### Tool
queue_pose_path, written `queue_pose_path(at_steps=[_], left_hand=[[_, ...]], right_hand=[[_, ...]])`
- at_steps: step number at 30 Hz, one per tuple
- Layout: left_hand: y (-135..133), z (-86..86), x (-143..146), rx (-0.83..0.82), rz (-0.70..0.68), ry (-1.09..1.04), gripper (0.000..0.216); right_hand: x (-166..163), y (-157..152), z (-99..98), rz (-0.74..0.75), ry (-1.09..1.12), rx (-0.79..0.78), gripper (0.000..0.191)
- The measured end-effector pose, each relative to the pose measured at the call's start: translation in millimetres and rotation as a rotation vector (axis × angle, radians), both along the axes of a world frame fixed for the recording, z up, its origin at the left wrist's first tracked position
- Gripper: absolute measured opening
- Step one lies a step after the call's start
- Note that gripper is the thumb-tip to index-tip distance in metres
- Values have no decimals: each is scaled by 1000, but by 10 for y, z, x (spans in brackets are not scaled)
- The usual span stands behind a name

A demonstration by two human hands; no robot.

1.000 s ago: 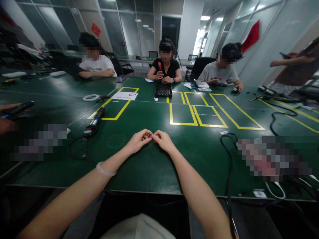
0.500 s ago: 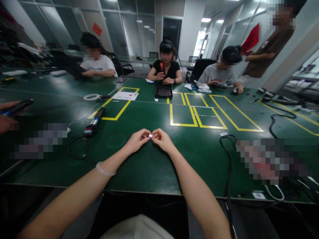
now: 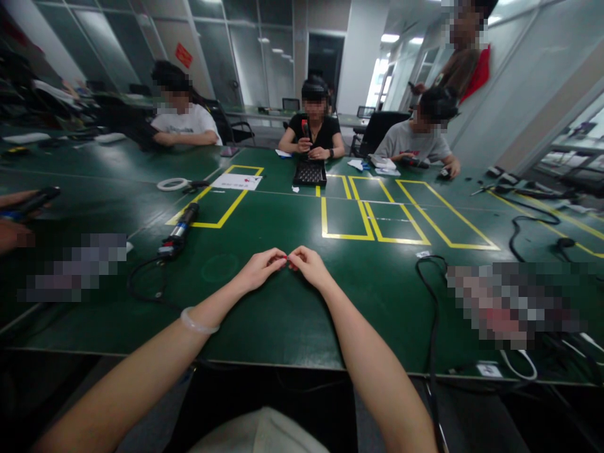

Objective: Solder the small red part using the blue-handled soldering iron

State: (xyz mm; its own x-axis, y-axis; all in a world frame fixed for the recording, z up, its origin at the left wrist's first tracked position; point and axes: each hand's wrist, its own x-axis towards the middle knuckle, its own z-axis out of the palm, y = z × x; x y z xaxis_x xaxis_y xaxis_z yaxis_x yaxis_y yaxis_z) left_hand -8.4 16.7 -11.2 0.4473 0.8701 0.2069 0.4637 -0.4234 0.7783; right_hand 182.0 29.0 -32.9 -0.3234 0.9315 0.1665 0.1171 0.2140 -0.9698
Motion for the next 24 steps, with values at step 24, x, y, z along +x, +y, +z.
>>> queue_pose_path(at_steps=[24], left_hand=[[22, 248, -255, 133, 151, 40, 30]], right_hand=[[-1, 7, -40, -1, 20, 4, 31]])
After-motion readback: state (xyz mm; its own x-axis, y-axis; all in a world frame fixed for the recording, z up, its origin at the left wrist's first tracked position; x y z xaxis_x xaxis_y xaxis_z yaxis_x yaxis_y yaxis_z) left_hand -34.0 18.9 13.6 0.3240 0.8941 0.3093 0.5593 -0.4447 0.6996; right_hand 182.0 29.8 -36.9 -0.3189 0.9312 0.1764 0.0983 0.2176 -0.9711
